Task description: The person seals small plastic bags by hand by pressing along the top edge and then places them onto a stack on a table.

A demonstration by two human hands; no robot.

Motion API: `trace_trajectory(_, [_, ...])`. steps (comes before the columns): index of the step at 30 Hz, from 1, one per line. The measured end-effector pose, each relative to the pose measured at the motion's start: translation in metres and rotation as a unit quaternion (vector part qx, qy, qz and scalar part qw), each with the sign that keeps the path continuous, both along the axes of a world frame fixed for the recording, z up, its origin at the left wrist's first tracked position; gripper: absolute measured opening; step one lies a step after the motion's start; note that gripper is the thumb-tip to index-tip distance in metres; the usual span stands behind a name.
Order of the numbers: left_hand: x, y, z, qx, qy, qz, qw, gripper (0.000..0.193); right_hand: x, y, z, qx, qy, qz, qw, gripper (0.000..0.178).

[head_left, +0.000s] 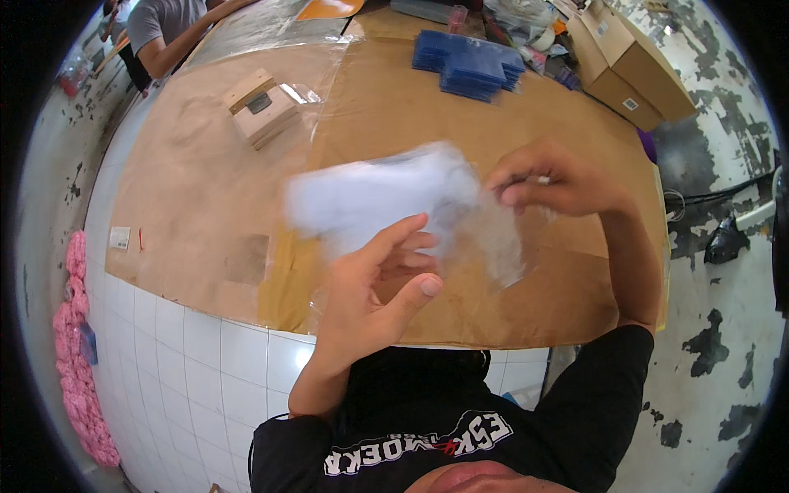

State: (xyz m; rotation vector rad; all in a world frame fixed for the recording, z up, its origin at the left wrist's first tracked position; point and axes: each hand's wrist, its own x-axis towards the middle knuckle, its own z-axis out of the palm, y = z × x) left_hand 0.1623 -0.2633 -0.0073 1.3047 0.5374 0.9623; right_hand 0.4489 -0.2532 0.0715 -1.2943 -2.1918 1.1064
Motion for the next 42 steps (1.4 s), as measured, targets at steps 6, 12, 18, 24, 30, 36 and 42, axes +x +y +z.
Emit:
trace_trajectory(6, [-0.009, -0.008, -0.005, -0.051, 0.088, 0.059, 0.993, 0.028, -0.08, -0.006, -0.023, 0.243, -0.047, -0.038, 0.968, 0.029])
trace_trajectory(12, [-0.013, -0.014, -0.003, 0.055, 0.125, 0.077, 0.988, 0.026, -0.105, -0.024, -0.034, 0.45, -0.102, -0.049, 0.886, 0.041])
trace_trajectory(18, [-0.026, -0.021, -0.018, 0.095, 0.113, 0.142, 0.979, 0.025, -0.096, -0.021, -0.033, 0.449, -0.105, -0.103, 0.881, 0.04])
trace_trajectory(24, [-0.025, -0.027, -0.026, 0.17, 0.069, 0.23, 0.956, 0.023, -0.084, -0.012, -0.035, 0.477, -0.093, -0.063, 0.872, 0.041])
trace_trajectory(30, [-0.025, -0.03, -0.026, 0.195, 0.063, 0.247, 0.947, 0.023, -0.083, -0.014, -0.042, 0.571, -0.115, -0.062, 0.81, 0.038])
trace_trajectory(36, [-0.027, -0.03, -0.029, 0.217, 0.059, 0.258, 0.939, 0.023, -0.084, -0.019, -0.045, 0.597, -0.138, -0.066, 0.787, 0.036])
trace_trajectory(42, [-0.025, -0.031, -0.031, 0.206, 0.048, 0.259, 0.942, 0.023, -0.081, -0.018, -0.049, 0.619, -0.144, -0.06, 0.77, 0.029])
